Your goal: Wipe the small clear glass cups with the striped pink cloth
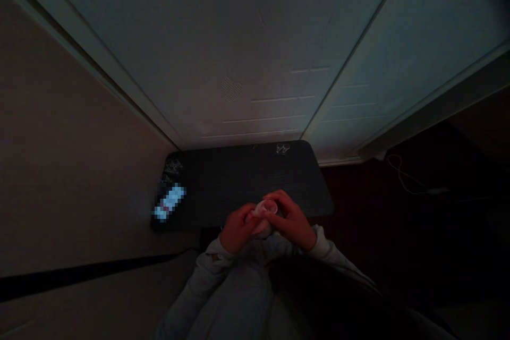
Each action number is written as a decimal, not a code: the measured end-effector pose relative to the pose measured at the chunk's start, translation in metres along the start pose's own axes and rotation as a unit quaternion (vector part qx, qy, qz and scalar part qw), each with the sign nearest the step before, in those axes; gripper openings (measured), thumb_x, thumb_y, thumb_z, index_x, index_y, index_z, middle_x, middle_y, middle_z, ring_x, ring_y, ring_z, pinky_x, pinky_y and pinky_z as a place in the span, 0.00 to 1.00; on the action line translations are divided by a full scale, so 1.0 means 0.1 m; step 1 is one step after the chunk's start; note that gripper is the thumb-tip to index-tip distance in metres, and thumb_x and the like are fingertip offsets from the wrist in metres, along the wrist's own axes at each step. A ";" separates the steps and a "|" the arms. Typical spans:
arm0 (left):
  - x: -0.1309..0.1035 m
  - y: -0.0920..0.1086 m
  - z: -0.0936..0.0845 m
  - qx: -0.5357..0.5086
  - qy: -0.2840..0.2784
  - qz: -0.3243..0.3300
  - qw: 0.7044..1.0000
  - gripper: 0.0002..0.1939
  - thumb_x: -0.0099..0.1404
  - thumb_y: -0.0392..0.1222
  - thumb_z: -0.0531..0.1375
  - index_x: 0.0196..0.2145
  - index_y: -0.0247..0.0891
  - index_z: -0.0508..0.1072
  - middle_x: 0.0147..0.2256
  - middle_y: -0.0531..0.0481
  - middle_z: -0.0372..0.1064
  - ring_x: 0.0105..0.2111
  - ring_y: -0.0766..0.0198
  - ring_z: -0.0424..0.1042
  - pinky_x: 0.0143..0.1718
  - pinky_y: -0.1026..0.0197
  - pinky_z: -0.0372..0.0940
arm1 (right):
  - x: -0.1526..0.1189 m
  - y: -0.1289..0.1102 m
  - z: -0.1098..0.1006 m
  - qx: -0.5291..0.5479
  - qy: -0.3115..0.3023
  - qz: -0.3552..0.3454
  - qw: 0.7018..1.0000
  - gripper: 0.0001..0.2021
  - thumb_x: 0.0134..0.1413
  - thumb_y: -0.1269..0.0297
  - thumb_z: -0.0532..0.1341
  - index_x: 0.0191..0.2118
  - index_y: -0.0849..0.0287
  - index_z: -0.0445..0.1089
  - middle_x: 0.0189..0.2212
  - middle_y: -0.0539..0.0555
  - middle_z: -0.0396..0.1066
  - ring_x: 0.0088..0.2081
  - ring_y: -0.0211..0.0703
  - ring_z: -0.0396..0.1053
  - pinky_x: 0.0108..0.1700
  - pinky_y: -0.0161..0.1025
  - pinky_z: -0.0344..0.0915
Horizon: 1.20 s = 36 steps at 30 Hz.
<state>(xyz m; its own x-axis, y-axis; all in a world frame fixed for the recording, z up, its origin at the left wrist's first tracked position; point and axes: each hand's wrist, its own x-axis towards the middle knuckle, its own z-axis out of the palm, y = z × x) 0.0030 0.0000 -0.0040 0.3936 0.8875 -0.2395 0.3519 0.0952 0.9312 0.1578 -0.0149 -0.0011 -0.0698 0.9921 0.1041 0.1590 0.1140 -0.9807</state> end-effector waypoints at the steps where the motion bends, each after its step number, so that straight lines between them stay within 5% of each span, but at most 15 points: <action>1: 0.00 0.00 -0.01 -0.001 -0.003 0.006 1.000 0.16 0.57 0.49 0.53 0.36 0.35 0.70 0.29 0.51 0.69 0.30 0.63 0.65 0.32 0.64 0.59 | 0.00 0.00 0.00 0.001 -0.001 0.000 1.000 0.12 0.45 0.62 0.61 0.38 0.55 0.65 0.34 0.51 0.61 0.37 0.40 0.62 0.39 0.38 0.61; 17: -0.05 0.06 -0.02 -0.073 -0.021 0.012 0.997 0.15 0.57 0.46 0.53 0.39 0.36 0.69 0.35 0.49 0.69 0.36 0.60 0.66 0.39 0.61 0.60 | 0.00 -0.01 0.06 0.030 -0.017 0.039 0.999 0.10 0.44 0.61 0.61 0.35 0.56 0.64 0.31 0.50 0.63 0.34 0.39 0.63 0.37 0.37 0.60; 27: -0.03 0.08 0.01 -0.164 0.014 -0.043 0.985 0.15 0.53 0.47 0.57 0.36 0.34 0.70 0.32 0.49 0.69 0.33 0.61 0.66 0.36 0.61 0.60 | -0.02 0.09 0.10 0.085 -0.025 0.034 0.996 0.14 0.45 0.59 0.61 0.40 0.55 0.66 0.39 0.53 0.63 0.43 0.43 0.62 0.45 0.41 0.60; 36: -0.02 0.05 0.06 -0.187 -0.034 -0.043 0.981 0.19 0.53 0.48 0.57 0.40 0.33 0.69 0.35 0.47 0.69 0.35 0.59 0.67 0.37 0.60 0.60 | -0.03 -0.09 0.08 0.131 -0.012 0.061 0.989 0.10 0.46 0.61 0.60 0.38 0.53 0.68 0.39 0.51 0.67 0.43 0.41 0.64 0.47 0.40 0.59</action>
<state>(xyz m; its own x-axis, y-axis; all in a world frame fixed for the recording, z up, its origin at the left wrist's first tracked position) 0.0089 -0.0039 -0.0001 0.4370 0.8380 -0.3268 0.0555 0.3375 0.9397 0.1492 -0.0189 0.0062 -0.0907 0.9957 -0.0180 -0.0929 -0.0264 -0.9953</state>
